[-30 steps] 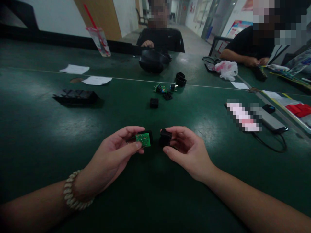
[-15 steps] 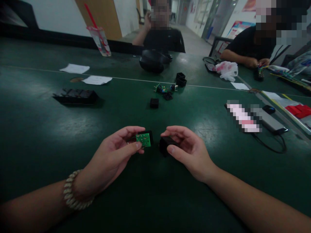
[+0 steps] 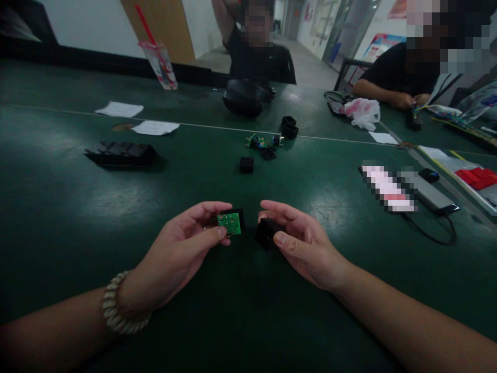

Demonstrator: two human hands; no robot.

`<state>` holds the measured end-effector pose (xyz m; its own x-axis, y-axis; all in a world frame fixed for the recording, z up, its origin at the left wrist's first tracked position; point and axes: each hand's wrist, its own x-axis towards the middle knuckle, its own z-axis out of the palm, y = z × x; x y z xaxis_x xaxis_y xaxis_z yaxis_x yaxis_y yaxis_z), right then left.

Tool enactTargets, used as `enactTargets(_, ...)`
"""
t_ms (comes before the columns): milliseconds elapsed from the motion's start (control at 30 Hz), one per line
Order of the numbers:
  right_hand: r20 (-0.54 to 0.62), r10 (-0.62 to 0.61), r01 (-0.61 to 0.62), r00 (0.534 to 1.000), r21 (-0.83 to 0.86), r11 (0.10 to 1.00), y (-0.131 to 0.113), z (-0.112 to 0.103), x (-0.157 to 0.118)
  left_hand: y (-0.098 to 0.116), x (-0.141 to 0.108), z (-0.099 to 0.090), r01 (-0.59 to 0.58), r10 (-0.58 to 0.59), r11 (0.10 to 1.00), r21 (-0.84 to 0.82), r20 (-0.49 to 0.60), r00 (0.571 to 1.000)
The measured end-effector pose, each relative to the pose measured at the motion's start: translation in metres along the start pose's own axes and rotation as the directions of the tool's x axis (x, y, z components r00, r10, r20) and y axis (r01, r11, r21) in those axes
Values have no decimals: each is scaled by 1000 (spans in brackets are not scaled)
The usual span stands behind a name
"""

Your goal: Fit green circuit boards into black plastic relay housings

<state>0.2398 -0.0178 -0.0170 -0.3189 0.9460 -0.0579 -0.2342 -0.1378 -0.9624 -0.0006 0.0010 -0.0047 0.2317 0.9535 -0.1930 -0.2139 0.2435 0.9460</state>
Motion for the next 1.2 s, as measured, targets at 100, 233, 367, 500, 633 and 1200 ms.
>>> enactTargets(100, 3, -13, 13, 1000, -21, 1000, -1, 1, -1, 1, -1, 1, 6, -6, 1000, -16, -2, 1000)
enactTargets(233, 15, -23, 23, 1000, -4, 1000, 0, 2, 0, 1, -1, 1, 11, -12, 1000, -13, -6, 1000)
enactTargets(367, -46, -56, 53, 997, -53, 997, 3, 4, 2, 1, -2, 1, 0, 0, 1000, -5, -2, 1000)
enactTargets(500, -69, -129, 112, 989, -210, 971, 2, 9, 1, 1, -2, 2, 1, -1, 1000, -4, -9, 1000)
enactTargets(633, -65, -235, 197, 970, -364, 911, 1, 15, -2, 0, -2, 2, -1, 1, 1000, -2, -13, 1000)
enactTargets(1200, 83, -616, 451, 783, -757, 472, 7, 13, -7, 0, -1, 3, -3, 3, 1000, -11, -20, 1000)
